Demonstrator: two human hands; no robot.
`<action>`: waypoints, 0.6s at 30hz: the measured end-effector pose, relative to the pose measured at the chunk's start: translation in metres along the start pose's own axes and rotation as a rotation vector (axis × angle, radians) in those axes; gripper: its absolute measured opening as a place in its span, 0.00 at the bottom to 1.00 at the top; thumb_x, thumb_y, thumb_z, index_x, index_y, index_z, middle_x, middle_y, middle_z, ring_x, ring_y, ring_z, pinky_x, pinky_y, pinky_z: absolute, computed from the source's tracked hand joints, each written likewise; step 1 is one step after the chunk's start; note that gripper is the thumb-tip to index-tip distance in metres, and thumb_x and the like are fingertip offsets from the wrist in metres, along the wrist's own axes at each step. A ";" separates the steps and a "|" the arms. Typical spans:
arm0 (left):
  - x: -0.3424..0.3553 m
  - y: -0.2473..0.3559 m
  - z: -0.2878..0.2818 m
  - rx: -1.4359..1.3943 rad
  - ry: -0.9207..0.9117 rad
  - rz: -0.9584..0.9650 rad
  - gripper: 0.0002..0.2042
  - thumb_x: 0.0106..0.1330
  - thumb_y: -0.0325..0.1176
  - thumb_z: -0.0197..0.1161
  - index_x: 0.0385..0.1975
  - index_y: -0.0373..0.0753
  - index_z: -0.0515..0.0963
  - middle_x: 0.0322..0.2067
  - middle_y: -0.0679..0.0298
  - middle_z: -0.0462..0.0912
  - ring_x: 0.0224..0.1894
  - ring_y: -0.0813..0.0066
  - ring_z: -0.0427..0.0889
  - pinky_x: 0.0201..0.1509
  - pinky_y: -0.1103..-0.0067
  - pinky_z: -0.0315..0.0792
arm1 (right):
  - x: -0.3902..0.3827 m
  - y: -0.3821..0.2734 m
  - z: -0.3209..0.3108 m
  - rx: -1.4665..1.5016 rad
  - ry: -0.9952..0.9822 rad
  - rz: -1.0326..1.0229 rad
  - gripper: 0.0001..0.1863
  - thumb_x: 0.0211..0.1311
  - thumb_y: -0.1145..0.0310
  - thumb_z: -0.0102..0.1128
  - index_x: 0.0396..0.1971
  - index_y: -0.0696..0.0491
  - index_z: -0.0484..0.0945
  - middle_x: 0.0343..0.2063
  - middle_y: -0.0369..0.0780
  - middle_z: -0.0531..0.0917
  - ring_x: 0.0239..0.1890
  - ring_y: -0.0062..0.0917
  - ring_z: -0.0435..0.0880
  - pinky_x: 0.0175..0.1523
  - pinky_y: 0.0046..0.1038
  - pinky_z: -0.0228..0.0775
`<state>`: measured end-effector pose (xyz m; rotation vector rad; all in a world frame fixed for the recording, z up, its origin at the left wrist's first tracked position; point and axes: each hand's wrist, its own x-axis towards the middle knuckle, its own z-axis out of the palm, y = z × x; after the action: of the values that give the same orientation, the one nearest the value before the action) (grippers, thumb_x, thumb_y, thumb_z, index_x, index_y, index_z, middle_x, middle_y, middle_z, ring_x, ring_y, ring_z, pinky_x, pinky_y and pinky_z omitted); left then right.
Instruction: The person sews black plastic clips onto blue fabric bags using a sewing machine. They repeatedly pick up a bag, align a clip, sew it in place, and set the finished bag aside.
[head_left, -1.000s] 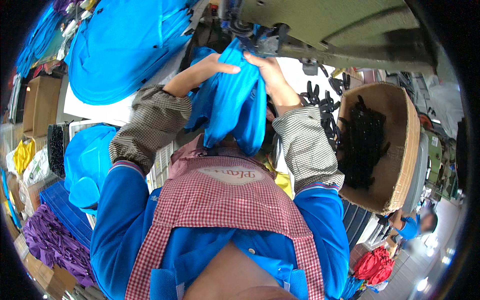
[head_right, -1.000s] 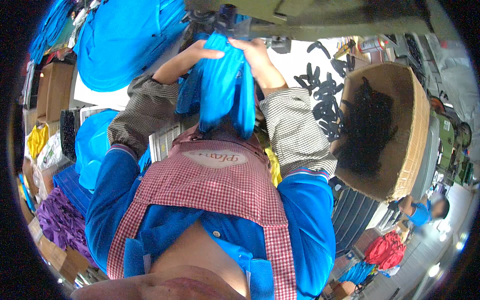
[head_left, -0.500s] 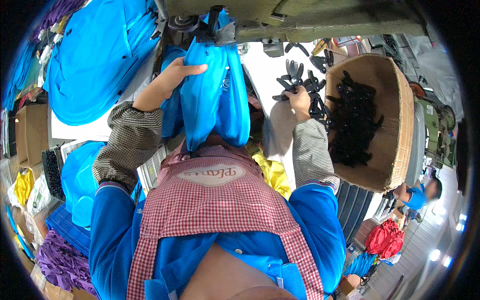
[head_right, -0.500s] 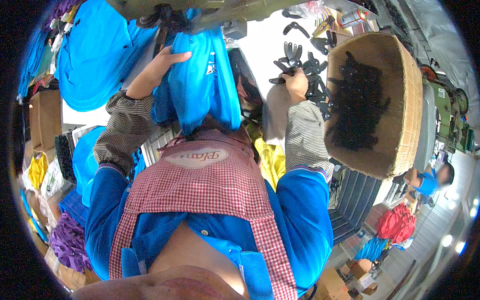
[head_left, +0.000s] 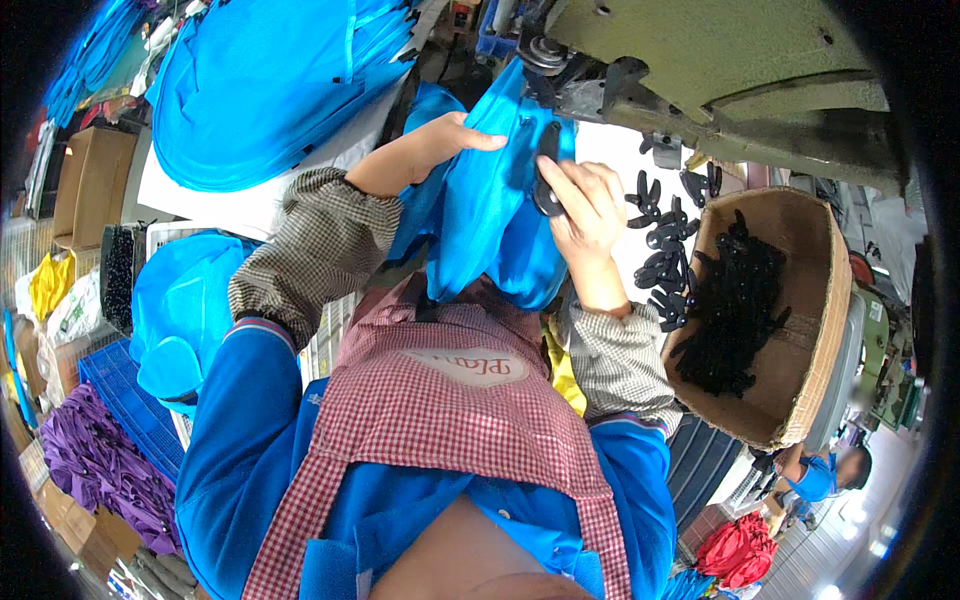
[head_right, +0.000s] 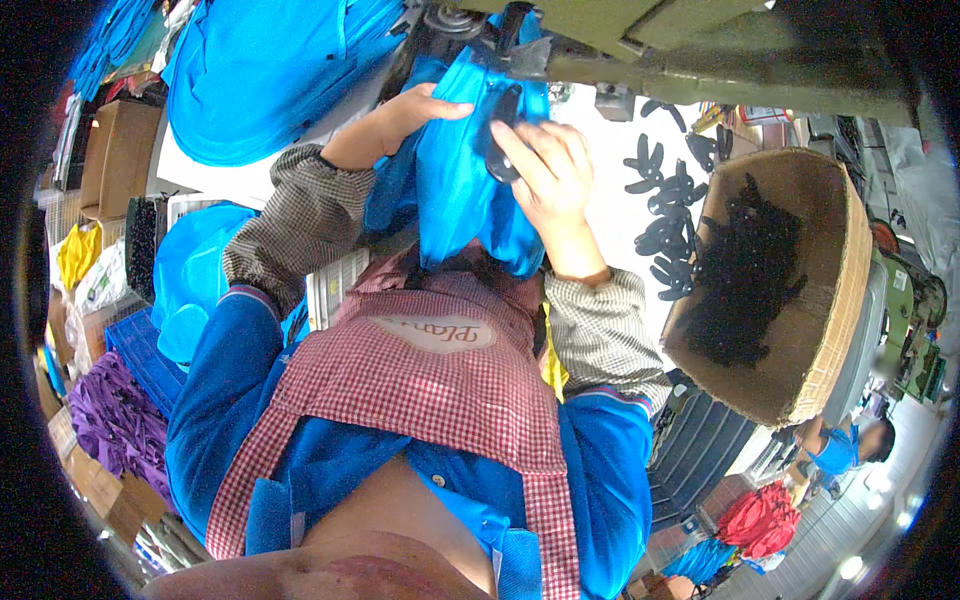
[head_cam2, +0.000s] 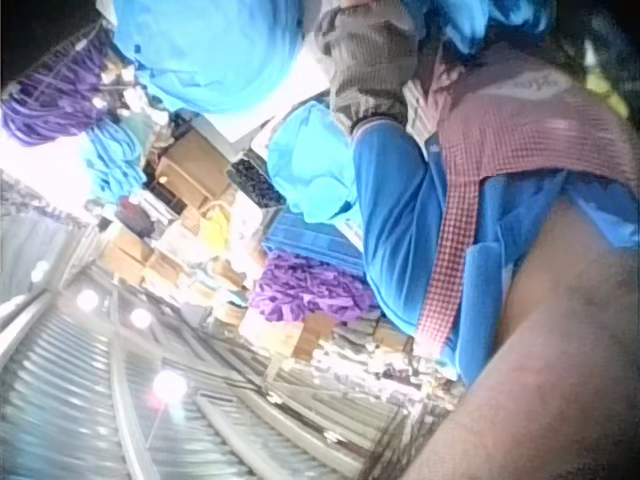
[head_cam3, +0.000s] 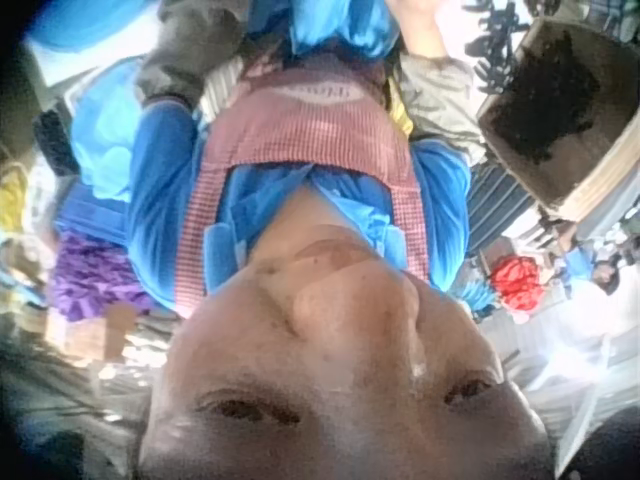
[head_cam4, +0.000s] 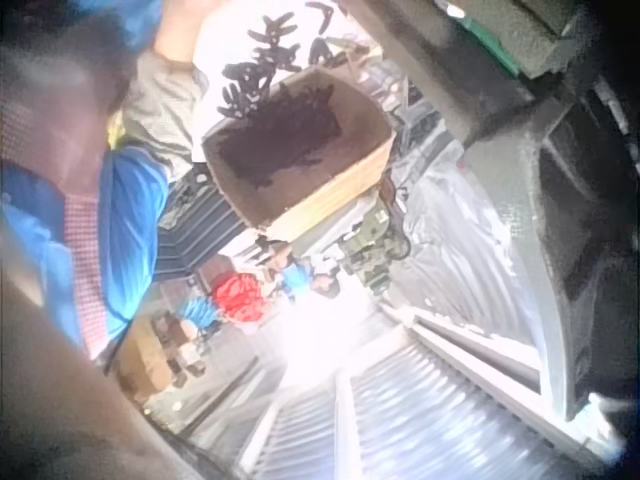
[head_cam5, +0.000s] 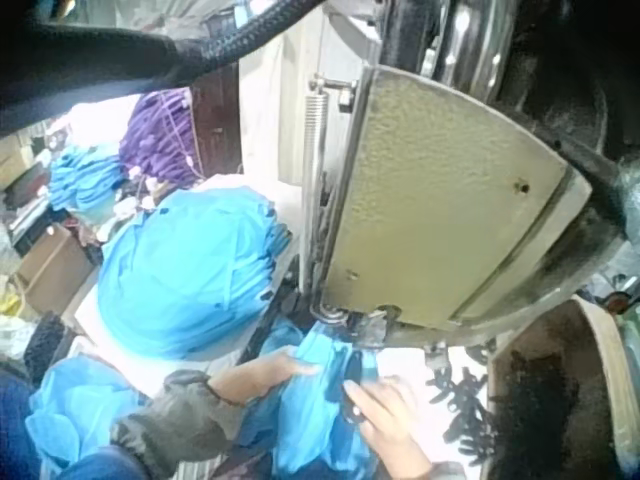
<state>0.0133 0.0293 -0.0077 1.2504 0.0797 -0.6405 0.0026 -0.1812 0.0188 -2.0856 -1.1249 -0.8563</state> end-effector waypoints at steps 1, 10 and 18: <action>-0.002 0.005 0.002 -0.006 0.018 0.007 0.18 0.55 0.38 0.62 0.43 0.36 0.74 0.38 0.62 0.79 0.37 0.74 0.78 0.44 0.77 0.71 | 0.007 0.000 0.003 0.037 0.004 -0.023 0.22 0.32 0.76 0.59 0.37 0.50 0.79 0.28 0.37 0.76 0.33 0.30 0.74 0.38 0.29 0.68; -0.002 -0.002 -0.009 -0.007 0.015 0.023 0.17 0.56 0.36 0.60 0.43 0.35 0.73 0.39 0.61 0.78 0.38 0.72 0.78 0.45 0.76 0.70 | -0.002 0.004 -0.010 0.104 -0.263 0.065 0.18 0.40 0.75 0.57 0.38 0.54 0.75 0.35 0.40 0.74 0.40 0.32 0.71 0.49 0.35 0.62; 0.003 0.002 -0.008 0.027 0.001 -0.073 0.21 0.55 0.38 0.61 0.46 0.33 0.71 0.40 0.59 0.78 0.39 0.70 0.78 0.47 0.73 0.70 | -0.067 0.156 0.087 0.083 -0.438 0.301 0.09 0.50 0.65 0.53 0.24 0.55 0.76 0.25 0.48 0.78 0.30 0.42 0.77 0.36 0.36 0.66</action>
<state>0.0190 0.0357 -0.0100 1.2787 0.1185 -0.7062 0.1308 -0.2172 -0.1173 -2.3567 -0.9955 -0.2098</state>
